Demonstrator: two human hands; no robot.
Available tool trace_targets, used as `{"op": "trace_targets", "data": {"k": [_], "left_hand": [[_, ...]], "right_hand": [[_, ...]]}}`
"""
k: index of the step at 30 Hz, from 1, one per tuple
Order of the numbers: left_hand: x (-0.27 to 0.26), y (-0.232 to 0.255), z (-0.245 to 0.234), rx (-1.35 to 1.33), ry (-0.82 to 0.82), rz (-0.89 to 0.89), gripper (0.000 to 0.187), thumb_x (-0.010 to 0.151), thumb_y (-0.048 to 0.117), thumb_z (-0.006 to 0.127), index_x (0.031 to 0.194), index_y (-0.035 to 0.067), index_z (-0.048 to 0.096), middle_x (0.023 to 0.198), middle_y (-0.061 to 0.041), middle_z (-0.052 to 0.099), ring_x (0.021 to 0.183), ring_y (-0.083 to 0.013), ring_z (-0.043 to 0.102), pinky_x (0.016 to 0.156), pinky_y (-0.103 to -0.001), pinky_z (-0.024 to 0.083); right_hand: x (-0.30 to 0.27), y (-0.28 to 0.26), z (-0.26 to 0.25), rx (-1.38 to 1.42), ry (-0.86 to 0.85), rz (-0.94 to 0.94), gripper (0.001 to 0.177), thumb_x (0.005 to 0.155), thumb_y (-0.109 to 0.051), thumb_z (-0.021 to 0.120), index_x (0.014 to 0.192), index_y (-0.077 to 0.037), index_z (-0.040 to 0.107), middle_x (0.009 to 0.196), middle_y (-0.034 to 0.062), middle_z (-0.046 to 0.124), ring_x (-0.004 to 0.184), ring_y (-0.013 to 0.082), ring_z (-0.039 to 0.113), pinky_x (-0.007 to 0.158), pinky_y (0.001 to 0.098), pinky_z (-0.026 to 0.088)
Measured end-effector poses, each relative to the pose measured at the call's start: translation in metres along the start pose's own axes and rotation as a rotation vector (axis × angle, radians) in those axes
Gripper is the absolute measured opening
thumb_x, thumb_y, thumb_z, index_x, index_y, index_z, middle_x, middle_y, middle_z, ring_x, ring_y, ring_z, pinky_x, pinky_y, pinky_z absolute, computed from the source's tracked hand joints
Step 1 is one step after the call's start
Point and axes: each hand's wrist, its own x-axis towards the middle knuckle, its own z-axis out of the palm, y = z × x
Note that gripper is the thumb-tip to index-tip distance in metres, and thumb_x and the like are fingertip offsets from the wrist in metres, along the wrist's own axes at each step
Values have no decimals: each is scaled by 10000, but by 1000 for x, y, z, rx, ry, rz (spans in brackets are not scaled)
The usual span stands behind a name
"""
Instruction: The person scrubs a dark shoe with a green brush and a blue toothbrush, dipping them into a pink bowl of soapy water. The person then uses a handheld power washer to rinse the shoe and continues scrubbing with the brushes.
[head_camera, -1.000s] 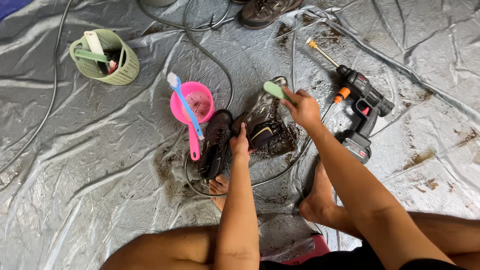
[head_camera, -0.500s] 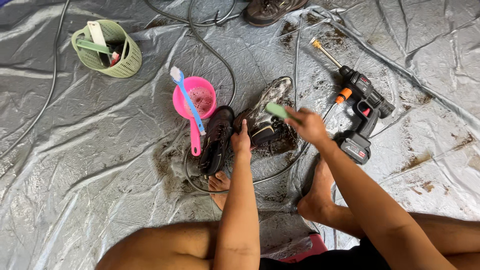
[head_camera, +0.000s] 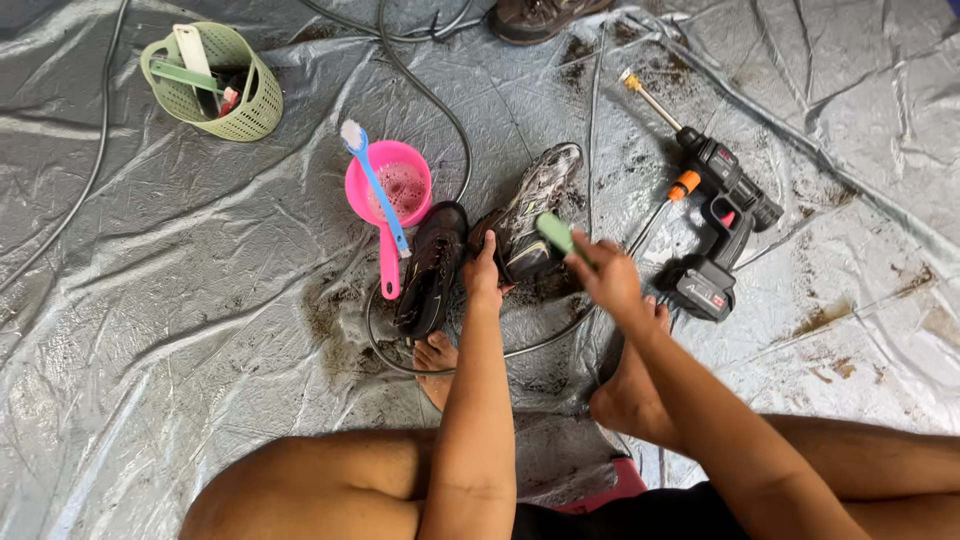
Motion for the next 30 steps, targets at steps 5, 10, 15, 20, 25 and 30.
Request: {"op": "trace_targets", "data": {"k": [5,10,15,20,25,30], "left_hand": [[-8,7,8,-39,-77,-43,943,918,627,855,1500,-58,568,1385,-378,607,1202,-593,652,804,-727,643],[2,5,14,-51,-111,-75,953,915,610,869,1513,-57,545,1382,-369,609,1206,-600,652,853,-744,628],[17,-8,-2,-156,-151,-169,926,921,573,887,1503,-36,502,1226,-325,662,1017,-560,728,810,-717,655],[15,-8,-6,-196,-232,-297,852,788,614,907,1307,5,615,1106,-244,614,930,-475,638,788,-712,666],[-15,-1,-11,-245,-277,-322,966,789,735,867,1357,12,570,1202,-261,588,1077,-474,637,897,-688,636],[-18,14,-7,-261,-358,-354,975,719,701,917,1319,4,591,1118,-249,576,979,-458,614,929,-702,613]], "right_hand": [[-10,-32,-12,235,47,-2,388,994,-322,828,1357,-187,811,889,222,729,814,498,741,690,559,577],[-10,-47,-7,231,44,-109,448,992,-302,810,1427,-204,771,906,220,746,821,467,752,707,544,587],[2,-25,9,53,126,-27,430,1050,-376,780,1463,-255,782,915,65,739,814,324,776,684,422,603],[24,-94,-48,-211,-211,-356,244,1002,-329,775,1210,-233,860,939,89,786,740,248,789,644,354,641],[30,-93,-52,-254,-252,-376,279,1051,-401,708,1202,-210,845,1030,61,786,773,245,793,654,369,633],[54,-99,-84,-261,-188,-292,267,1048,-428,750,1072,-181,850,932,82,771,745,308,792,627,447,642]]}}
